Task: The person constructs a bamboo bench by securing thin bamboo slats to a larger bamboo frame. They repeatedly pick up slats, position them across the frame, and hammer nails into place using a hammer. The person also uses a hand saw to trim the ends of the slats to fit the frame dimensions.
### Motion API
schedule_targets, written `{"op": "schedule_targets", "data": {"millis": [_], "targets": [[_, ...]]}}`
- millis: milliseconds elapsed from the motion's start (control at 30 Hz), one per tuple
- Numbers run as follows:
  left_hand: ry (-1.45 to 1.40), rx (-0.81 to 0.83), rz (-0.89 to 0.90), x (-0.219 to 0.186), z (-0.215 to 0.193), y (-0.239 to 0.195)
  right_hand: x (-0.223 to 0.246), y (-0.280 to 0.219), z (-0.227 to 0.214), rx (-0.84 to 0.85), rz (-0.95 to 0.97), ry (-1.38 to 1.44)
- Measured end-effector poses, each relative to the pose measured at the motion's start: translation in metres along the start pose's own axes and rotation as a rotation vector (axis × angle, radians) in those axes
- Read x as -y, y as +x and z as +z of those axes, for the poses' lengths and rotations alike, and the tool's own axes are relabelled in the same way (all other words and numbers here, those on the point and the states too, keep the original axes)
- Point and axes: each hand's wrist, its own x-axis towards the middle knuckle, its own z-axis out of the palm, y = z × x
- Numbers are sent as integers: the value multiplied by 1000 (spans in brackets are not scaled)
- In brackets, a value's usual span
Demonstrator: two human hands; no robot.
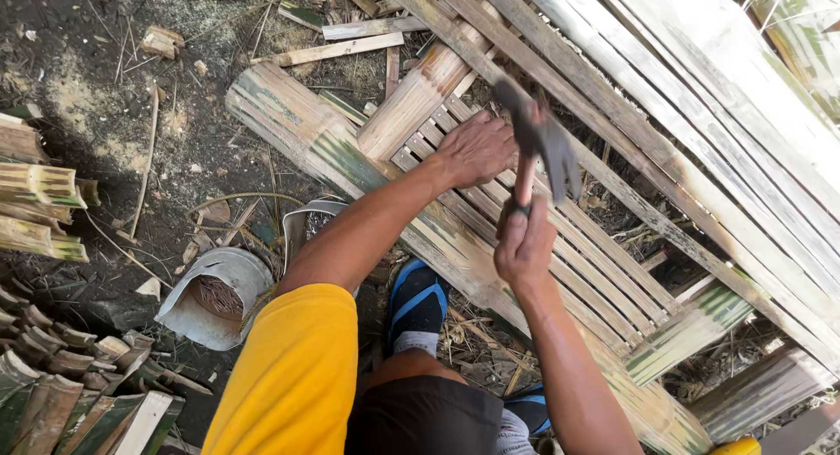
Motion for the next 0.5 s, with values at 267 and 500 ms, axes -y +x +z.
{"op": "schedule_targets", "data": {"millis": [267,500], "targets": [[25,-67,38,4,5,1,22,23,-8,31,12,-119],[4,-205,127,5,6,-7,26,38,1,145,121,-383]]}}
